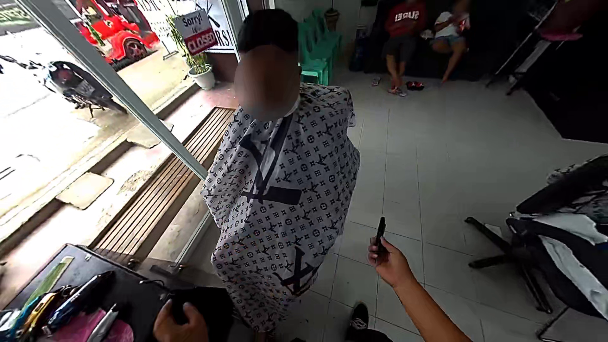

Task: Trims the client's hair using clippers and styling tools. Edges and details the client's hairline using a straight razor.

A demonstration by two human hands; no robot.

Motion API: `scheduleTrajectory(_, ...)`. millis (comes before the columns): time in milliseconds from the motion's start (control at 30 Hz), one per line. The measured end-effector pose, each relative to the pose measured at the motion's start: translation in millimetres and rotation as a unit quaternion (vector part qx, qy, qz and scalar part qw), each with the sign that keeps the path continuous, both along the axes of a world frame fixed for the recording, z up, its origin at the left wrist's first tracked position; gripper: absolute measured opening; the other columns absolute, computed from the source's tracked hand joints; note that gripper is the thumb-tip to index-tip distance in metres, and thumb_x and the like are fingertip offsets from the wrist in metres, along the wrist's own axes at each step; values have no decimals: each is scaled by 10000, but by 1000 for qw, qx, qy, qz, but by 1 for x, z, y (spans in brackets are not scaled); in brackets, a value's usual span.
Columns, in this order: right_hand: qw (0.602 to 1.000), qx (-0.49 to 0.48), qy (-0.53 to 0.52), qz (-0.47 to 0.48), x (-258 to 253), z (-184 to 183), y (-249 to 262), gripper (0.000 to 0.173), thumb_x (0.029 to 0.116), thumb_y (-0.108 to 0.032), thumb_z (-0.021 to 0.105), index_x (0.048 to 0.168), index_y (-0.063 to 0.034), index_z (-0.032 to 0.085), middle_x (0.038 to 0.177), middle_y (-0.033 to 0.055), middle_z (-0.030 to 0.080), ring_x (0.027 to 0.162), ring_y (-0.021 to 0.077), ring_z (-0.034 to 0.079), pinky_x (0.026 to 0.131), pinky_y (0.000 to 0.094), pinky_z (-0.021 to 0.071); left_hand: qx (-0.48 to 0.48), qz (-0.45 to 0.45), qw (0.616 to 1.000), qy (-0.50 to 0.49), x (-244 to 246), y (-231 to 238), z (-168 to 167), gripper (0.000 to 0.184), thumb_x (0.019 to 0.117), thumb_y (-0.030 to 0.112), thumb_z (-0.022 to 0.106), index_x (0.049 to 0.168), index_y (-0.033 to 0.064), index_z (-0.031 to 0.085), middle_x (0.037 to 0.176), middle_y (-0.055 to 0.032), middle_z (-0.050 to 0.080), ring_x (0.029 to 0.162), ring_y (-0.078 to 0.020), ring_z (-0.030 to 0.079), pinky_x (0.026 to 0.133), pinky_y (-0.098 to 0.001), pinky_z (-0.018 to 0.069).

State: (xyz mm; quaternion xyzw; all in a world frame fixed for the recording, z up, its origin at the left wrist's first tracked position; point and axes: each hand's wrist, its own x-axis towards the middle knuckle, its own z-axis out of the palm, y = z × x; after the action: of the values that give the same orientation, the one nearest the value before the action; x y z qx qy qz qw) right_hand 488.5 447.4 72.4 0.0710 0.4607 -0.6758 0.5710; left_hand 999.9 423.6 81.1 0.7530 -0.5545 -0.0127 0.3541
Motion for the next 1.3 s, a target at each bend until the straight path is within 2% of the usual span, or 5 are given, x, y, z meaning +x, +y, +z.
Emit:
scheduleTrajectory(167, 948, -41, 243, 199, -90, 56, 25, 262, 1114, -216, 329, 1254, -54, 481, 1045, 105, 736, 670, 151, 699, 546, 258, 569, -6, -229, 971, 74, -214, -82, 23, 455, 973, 212, 659, 1328, -71, 616, 1394, -302, 567, 1326, -430, 542, 1111, -560, 439)
scheduleTrajectory(367, 660, -135, 685, 278, -139, 74, -23, 297, 1021, -241, 552, 1130, -33, 734, 1088, 103, 704, 956, 147, 688, 839, 304, 588, -59, -405, 905, 121, -338, -121, 87, 265, 1012, 196, 615, 1143, 7, 746, 1238, -141, 709, 1195, -213, 666, 1038, -387, 540)
scheduleTrajectory(600, 420, -275, 795, 340, -159, 114, -154, 277, 1030, -246, 535, 1124, -101, 751, 852, 83, 670, 706, 211, 676, 610, 368, 586, -71, -575, 805, 126, -411, -194, 118, 197, 1021, 199, 634, 1067, 87, 789, 1174, -31, 748, 1176, -149, 662, 1071, -355, 508)
scheduleTrajectory(933, 359, -380, 789, 324, -182, 189, -328, 307, 1081, -251, 479, 1191, -77, 706, 873, 106, 699, 745, 238, 695, 647, 398, 582, -118, -569, 805, 118, -436, -328, 179, 203, 1018, 176, 640, 1088, 49, 782, 1076, -56, 772, 1043, -129, 709, 1015, -335, 528)
scheduleTrajectory(1300, 462, -502, 677, 277, -134, 237, -470, 295, 1093, -203, 436, 1294, 7, 486, 795, 59, 618, 598, 119, 576, 544, 300, 523, -136, -273, 947, -103, -363, -359, 345, 418, 1011, 297, 643, 1346, 51, 603, 1043, -92, 754, 922, -141, 729, 870, -368, 577)
